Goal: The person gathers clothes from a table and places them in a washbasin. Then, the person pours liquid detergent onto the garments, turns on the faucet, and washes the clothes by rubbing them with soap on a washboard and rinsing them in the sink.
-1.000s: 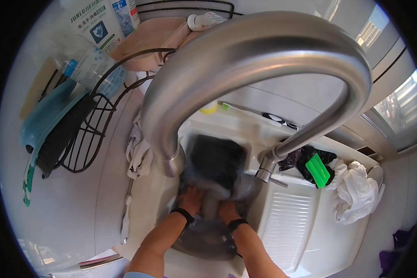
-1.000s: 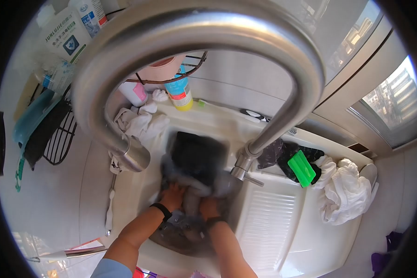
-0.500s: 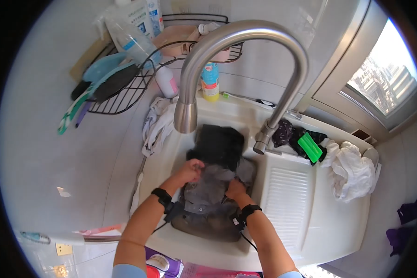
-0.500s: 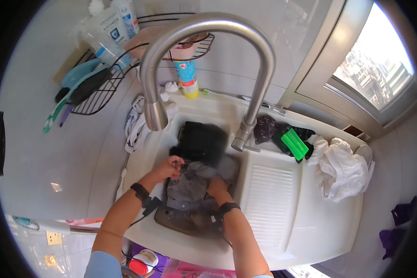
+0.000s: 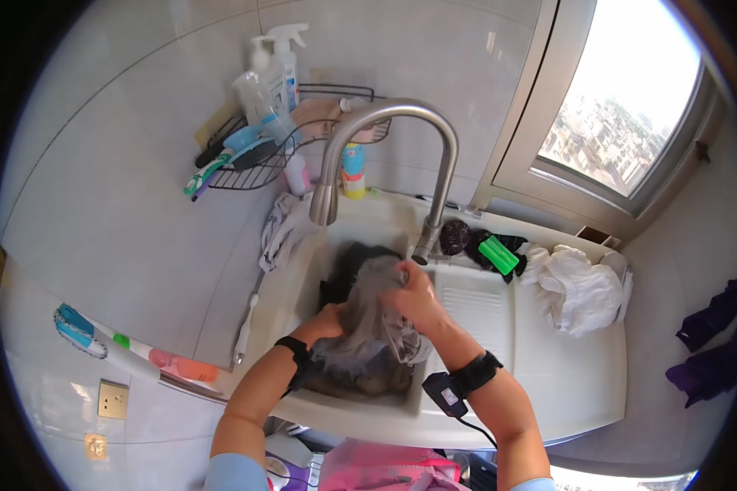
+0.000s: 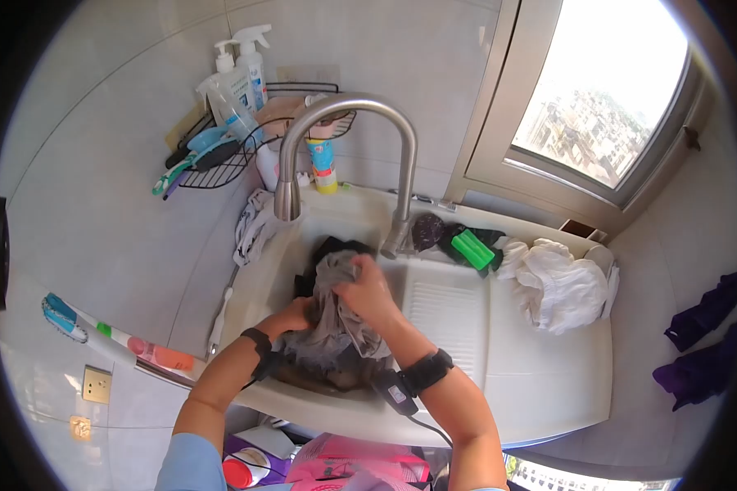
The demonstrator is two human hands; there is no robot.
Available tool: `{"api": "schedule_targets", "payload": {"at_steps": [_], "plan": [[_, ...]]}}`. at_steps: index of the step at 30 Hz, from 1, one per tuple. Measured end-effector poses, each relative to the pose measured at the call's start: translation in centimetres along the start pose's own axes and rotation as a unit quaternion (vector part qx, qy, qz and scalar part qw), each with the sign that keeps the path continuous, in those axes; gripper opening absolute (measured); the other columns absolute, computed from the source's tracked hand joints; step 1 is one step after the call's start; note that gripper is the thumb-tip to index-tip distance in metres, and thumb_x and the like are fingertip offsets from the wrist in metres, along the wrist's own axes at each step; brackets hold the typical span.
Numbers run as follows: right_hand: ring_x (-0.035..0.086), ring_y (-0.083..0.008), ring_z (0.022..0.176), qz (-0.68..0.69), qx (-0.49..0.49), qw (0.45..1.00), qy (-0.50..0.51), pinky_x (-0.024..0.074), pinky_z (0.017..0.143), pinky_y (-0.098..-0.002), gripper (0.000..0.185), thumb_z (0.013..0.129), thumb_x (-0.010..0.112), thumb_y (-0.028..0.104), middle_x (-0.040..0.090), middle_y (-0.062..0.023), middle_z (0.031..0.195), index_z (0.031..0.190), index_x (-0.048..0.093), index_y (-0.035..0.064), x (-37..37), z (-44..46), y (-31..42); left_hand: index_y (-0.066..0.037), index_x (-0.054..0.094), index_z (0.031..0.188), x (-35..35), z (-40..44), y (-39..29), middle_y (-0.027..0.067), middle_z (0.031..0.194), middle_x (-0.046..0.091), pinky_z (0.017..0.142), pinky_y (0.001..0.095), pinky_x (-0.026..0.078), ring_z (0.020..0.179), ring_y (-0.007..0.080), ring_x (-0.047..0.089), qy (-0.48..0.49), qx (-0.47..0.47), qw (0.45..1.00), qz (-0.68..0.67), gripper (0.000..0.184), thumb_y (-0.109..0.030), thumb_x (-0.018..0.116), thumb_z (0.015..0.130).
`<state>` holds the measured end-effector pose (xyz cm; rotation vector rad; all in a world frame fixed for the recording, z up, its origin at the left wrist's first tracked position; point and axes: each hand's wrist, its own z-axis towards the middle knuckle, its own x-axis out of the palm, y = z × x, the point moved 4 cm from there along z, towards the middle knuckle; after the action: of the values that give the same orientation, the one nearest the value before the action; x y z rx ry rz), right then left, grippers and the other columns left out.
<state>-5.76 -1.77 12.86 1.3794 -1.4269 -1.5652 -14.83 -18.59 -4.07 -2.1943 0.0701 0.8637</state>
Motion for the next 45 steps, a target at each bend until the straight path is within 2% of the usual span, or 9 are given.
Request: {"api": "schedule_targets", "payload": {"at_steps": [2,8,11,21,24,26,28,36,45], "plan": [[0.054,-0.0116,0.069,0.021,-0.046,0.998,-0.040,0.0431,0.055,-0.0259,0.051,0.063,0.067,0.005,0.056,-0.0090,0.080,0.108,0.045,-0.0020,-1.0,0.1,3.5,-0.015,0.022,0.136,-1.6,0.4,-0.6,0.0177,0.124,0.041,0.091,0.0396,0.039,0.115,0.0348,0.040,0.075,-0.014,0.980,-0.186,0.077,-0.029,0.064,0.073],[0.055,-0.0135,0.072,0.221,-0.152,0.960,-0.078,0.0453,0.061,-0.0252,0.039,0.067,0.062,0.000,0.056,-0.0084,0.086,0.102,0.044,0.0022,-3.6,-1.0,13.0,-0.012,0.038,0.126,-3.9,-3.8,-5.0,0.0117,0.111,0.056,0.080,0.0512,0.042,0.094,0.0284,0.058,-0.010,-0.123,0.932,-0.340,0.056,-0.045,0.045,0.082],[0.053,-0.0116,0.073,0.339,-0.204,0.918,-0.021,0.0430,0.061,-0.0229,0.046,0.070,0.062,0.001,0.055,-0.0100,0.086,0.110,0.039,0.0006,-3.9,-2.1,15.8,-0.008,0.038,0.125,-3.5,-4.7,-5.6,0.0141,0.115,0.053,0.084,0.0521,0.041,0.102,0.0300,0.055,0.203,-0.084,0.786,-0.578,0.060,-0.050,0.038,0.083],[0.055,-0.0152,0.085,0.546,-0.057,0.835,0.027,0.0449,0.071,-0.0252,0.036,0.073,0.052,-0.010,0.055,-0.0057,0.092,0.104,0.043,0.0060,-2.4,-0.8,3.5,0.002,0.047,0.114,-7.6,-6.0,-4.8,0.0140,0.110,0.054,0.089,0.0455,0.041,0.100,0.0270,0.055,-0.017,-0.002,0.744,-0.668,0.033,-0.013,0.047,0.084],[0.053,-0.0227,0.093,0.481,-0.017,0.876,0.024,0.0459,0.076,-0.0350,0.037,0.073,0.057,-0.001,0.052,-0.0093,0.098,0.104,0.040,0.0096,-0.6,0.8,-2.6,0.002,0.050,0.108,-8.2,-7.3,-5.6,0.0130,0.107,0.057,0.092,0.0398,0.040,0.098,0.0254,0.055,-0.032,-0.044,0.790,-0.611,0.029,-0.012,0.050,0.082],[0.049,-0.0285,0.098,0.028,-0.059,0.996,-0.066,0.0426,0.081,-0.0392,0.045,0.070,0.062,0.006,0.050,-0.0131,0.101,0.109,0.039,0.0093,0.1,1.4,-6.2,0.001,0.052,0.105,-7.5,-7.3,-5.5,0.0123,0.102,0.058,0.088,0.0391,0.042,0.095,0.0248,0.056,-0.051,-0.061,0.788,-0.611,0.027,-0.013,0.051,0.083],[0.045,-0.0356,0.098,-0.249,-0.158,0.942,-0.159,0.0361,0.087,-0.0443,0.058,0.061,0.068,0.018,0.046,-0.0189,0.106,0.112,0.043,0.0059,1.0,-0.8,-6.6,0.001,0.054,0.102,-6.6,-7.0,-5.5,0.0117,0.099,0.059,0.085,0.0391,0.044,0.092,0.0245,0.057,-0.052,-0.063,0.775,-0.627,0.024,-0.014,0.052,0.082],[0.048,-0.0340,0.093,-0.196,-0.363,0.911,0.015,0.0421,0.079,-0.0408,0.039,0.067,0.064,0.012,0.047,-0.0148,0.100,0.104,0.050,0.0085,6.7,-7.3,-8.8,-0.001,0.054,0.097,3.0,-7.5,-0.7,0.0121,0.093,0.060,0.078,0.0404,0.048,0.086,0.0261,0.059,-0.044,-0.155,0.618,-0.769,0.024,-0.017,0.058,0.080],[0.057,-0.0290,0.074,-0.157,-0.269,0.919,0.241,0.0470,0.065,-0.0368,0.019,0.078,0.057,0.017,0.055,-0.0109,0.077,0.095,0.057,0.0071,7.6,-9.7,-13.0,0.004,0.052,0.099,6.5,-8.2,2.1,0.0147,0.096,0.059,0.081,0.0407,0.048,0.088,0.0265,0.059,-0.030,-0.144,0.674,-0.724,0.023,-0.009,0.057,0.080]]}}
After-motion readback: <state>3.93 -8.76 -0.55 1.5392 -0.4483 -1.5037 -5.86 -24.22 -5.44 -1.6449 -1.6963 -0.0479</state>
